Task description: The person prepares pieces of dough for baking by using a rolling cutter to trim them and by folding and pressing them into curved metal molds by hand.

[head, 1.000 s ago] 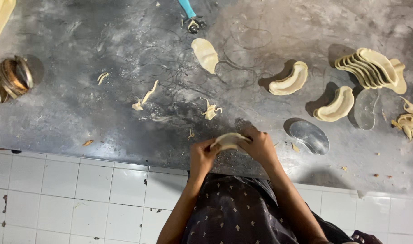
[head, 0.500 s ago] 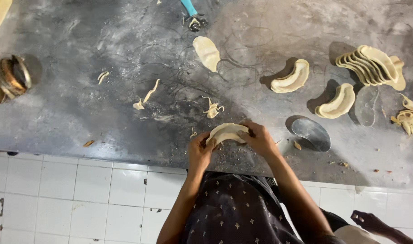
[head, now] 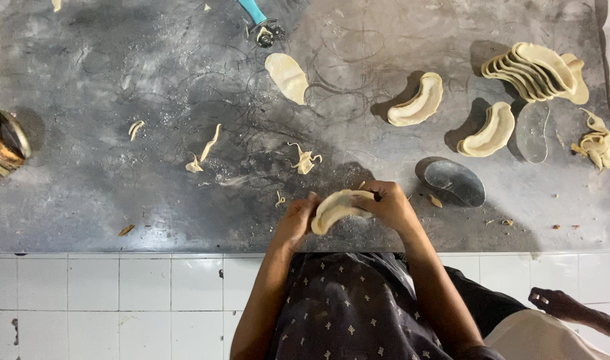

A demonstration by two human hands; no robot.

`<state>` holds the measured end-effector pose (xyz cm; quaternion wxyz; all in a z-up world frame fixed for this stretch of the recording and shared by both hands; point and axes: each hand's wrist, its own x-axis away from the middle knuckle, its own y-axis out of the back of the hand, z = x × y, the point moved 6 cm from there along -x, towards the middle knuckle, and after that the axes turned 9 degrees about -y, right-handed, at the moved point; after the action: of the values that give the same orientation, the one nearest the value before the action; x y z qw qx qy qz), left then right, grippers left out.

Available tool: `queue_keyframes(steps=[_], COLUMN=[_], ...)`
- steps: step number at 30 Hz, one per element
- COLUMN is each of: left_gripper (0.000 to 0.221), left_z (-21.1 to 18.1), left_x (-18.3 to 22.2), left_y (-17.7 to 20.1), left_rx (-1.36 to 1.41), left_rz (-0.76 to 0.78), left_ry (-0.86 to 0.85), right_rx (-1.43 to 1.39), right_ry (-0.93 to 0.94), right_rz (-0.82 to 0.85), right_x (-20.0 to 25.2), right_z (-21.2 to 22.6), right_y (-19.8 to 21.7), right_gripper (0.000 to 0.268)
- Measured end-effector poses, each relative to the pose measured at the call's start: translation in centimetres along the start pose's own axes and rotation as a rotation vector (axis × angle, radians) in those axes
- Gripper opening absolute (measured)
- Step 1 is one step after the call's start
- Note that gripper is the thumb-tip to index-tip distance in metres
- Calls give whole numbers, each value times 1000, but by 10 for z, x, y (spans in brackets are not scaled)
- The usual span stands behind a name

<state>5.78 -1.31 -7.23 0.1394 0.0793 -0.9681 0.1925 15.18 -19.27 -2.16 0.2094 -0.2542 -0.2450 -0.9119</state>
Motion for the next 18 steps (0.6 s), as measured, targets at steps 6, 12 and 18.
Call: queue_keyframes(steps=[6, 12, 18], left_gripper=[33, 25, 34], left_z=[-47, 119, 42], left_x=[17, -12, -5], left_y=[-49, 31, 11], left_rx=[368, 501, 424], left_rz=[-61, -217, -182], left_ry=[306, 260, 216], right_rx=[135, 527, 654], right_ry=[82, 935, 860], right_rz=[2, -326, -255], right_x=[-10, 94, 73], right_z=[-9, 135, 54], right_y=[-9, -32, -54], right_gripper=[18, 30, 50])
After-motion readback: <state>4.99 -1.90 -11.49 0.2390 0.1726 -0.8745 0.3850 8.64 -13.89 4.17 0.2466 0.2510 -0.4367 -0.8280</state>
